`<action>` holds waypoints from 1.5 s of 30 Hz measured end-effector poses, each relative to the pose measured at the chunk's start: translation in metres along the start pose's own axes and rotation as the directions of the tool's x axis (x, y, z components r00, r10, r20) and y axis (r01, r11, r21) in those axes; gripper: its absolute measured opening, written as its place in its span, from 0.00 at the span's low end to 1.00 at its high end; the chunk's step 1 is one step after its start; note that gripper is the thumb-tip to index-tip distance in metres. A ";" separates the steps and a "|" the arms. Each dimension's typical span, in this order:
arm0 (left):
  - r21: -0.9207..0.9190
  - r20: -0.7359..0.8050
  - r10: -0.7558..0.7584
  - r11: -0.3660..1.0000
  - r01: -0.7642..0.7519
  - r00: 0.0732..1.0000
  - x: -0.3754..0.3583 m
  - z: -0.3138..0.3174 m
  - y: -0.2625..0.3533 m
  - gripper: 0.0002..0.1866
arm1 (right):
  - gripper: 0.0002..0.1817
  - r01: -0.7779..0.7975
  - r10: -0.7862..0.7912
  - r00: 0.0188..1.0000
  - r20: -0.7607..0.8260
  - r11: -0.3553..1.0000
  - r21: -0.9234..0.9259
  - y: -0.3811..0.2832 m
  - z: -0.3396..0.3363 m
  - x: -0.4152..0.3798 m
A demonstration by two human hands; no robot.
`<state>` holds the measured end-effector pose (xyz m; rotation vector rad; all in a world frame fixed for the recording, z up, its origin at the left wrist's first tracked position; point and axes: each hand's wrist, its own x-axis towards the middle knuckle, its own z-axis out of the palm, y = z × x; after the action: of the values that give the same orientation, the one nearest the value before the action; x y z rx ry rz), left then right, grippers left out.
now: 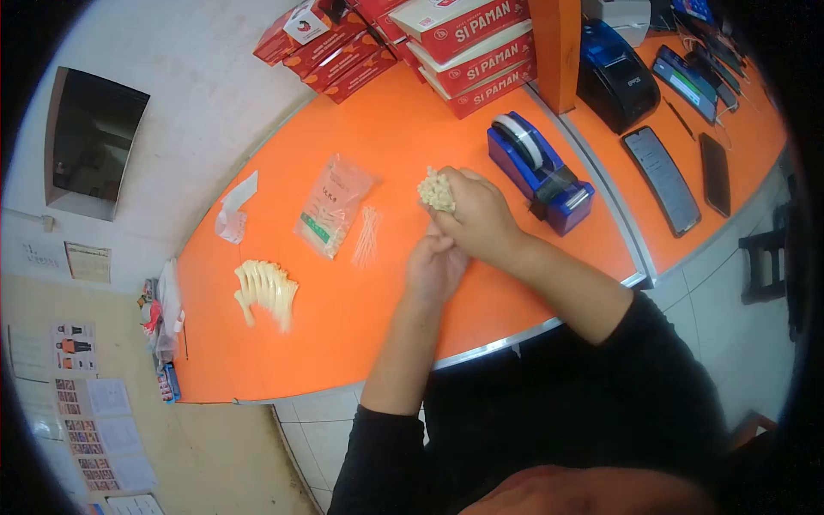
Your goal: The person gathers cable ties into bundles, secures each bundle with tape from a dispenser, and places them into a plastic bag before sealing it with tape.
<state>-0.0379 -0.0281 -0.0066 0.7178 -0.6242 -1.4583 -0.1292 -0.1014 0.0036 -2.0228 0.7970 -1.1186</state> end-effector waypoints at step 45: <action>-0.074 0.160 -0.263 0.958 0.278 0.951 -0.002 -0.013 0.011 0.08 | 0.25 -0.334 0.295 0.934 0.202 0.515 0.790 0.015 -0.004 0.012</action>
<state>-0.0215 -0.0254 -0.0067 0.6410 -0.5811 -1.7972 -0.1301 -0.1204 -0.0008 -1.0407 0.4456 -0.9587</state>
